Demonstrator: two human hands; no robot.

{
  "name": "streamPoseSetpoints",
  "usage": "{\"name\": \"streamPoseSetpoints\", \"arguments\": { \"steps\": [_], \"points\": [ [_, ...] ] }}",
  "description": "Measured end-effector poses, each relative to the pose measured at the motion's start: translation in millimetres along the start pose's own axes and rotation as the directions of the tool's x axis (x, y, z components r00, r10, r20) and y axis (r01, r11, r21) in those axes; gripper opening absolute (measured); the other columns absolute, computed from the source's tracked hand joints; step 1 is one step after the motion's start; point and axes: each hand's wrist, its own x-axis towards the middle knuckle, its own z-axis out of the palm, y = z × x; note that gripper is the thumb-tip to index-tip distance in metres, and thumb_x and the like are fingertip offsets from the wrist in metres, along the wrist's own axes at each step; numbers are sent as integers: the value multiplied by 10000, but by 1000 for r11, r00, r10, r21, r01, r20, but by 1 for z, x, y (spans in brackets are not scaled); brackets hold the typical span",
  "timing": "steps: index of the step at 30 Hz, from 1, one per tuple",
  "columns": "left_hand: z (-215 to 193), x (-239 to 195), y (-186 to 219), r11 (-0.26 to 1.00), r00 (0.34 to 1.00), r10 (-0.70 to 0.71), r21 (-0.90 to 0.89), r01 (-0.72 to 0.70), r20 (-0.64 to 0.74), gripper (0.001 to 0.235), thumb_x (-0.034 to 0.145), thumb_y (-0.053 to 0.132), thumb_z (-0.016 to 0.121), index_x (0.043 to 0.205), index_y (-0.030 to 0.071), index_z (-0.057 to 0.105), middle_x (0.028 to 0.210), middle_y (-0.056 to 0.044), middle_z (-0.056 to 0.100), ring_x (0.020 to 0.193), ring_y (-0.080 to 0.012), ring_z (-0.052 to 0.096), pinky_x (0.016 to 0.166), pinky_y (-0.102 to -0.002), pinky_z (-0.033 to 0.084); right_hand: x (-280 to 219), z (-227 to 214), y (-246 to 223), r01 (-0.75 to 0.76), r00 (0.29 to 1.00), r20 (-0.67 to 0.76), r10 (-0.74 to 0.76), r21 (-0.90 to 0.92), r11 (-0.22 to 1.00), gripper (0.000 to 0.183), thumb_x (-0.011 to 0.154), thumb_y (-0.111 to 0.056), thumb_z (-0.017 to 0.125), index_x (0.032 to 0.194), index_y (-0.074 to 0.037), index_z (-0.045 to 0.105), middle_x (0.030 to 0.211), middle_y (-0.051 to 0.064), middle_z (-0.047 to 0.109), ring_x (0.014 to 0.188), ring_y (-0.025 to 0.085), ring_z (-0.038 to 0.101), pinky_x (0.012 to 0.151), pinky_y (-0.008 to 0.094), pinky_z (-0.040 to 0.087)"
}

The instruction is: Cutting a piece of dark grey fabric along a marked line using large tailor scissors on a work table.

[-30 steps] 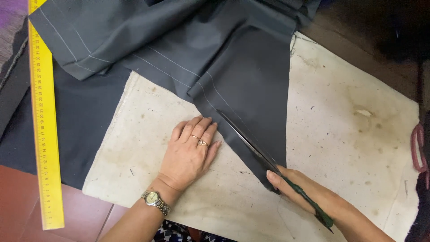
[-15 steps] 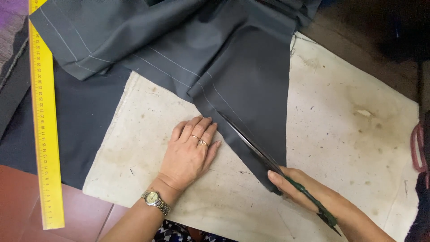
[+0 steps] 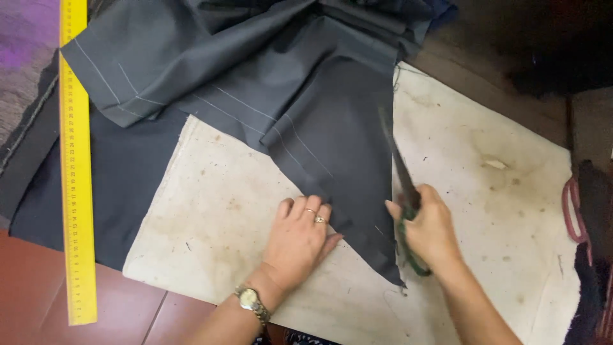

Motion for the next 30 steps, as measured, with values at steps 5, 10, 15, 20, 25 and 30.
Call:
{"name": "streamPoseSetpoints", "arguments": {
  "steps": [5, 10, 15, 20, 25, 30],
  "points": [
    [18, 4, 12, 994, 986, -105, -7, 107, 126, 183, 901, 238, 592, 968, 68, 601, 887, -59, 526, 889, -236, 498, 796, -391, 353, 4, 18, -14, -35, 999, 3, 35, -7, 999, 318, 795, -226, 752, 986, -33, 588, 773, 188, 663, 762, 378, 689, 629, 445, 537],
    [20, 7, 46, 985, 987, -125, -103, 136, 104, 163, 869, 253, 639, 896, 92, 627, 866, -61, 543, 840, -255, 508, 726, -394, 379, 7, -7, 29, -19, 1000, 7, 19, 118, 993, 354, 746, -208, 794, 987, -58, 582, 806, 156, 655, 783, 299, 619, 676, 381, 470],
    [26, 9, 115, 964, 986, -102, -231, 130, 130, 214, 830, 333, 686, 807, 126, 636, 822, -68, 543, 778, -284, 523, 642, -416, 398, -9, -56, 94, -88, 995, 59, 79, 164, 982, 285, 741, -165, 802, 918, -73, 597, 833, 46, 666, 752, 145, 590, 740, 260, 439],
    [51, -2, 180, 887, 981, -42, -445, 124, 189, 202, 835, 309, 681, 853, 109, 659, 869, -82, 571, 816, -288, 557, 671, -412, 448, -32, -102, 155, -150, 981, 146, 129, 140, 979, 221, 750, -125, 784, 865, -47, 612, 771, 76, 623, 734, 178, 567, 717, 285, 410],
    [46, -24, 205, 791, 975, 95, -610, 48, 200, 262, 852, 298, 697, 968, 71, 636, 918, -95, 567, 807, -276, 567, 723, -386, 465, -59, -120, 165, -143, 982, 126, 138, 35, 989, 252, 796, -224, 758, 836, -44, 586, 789, 69, 685, 726, 165, 571, 708, 275, 405],
    [28, -26, 161, 784, 972, 223, -606, -135, 71, 168, 845, 223, 674, 820, 74, 600, 824, -125, 611, 760, -321, 563, 726, -436, 452, -86, -132, 190, 38, 952, 305, -17, -65, 997, 236, 825, -315, 729, 786, -117, 606, 611, 20, 490, 541, 140, 461, 546, 234, 332]
  ]
}}
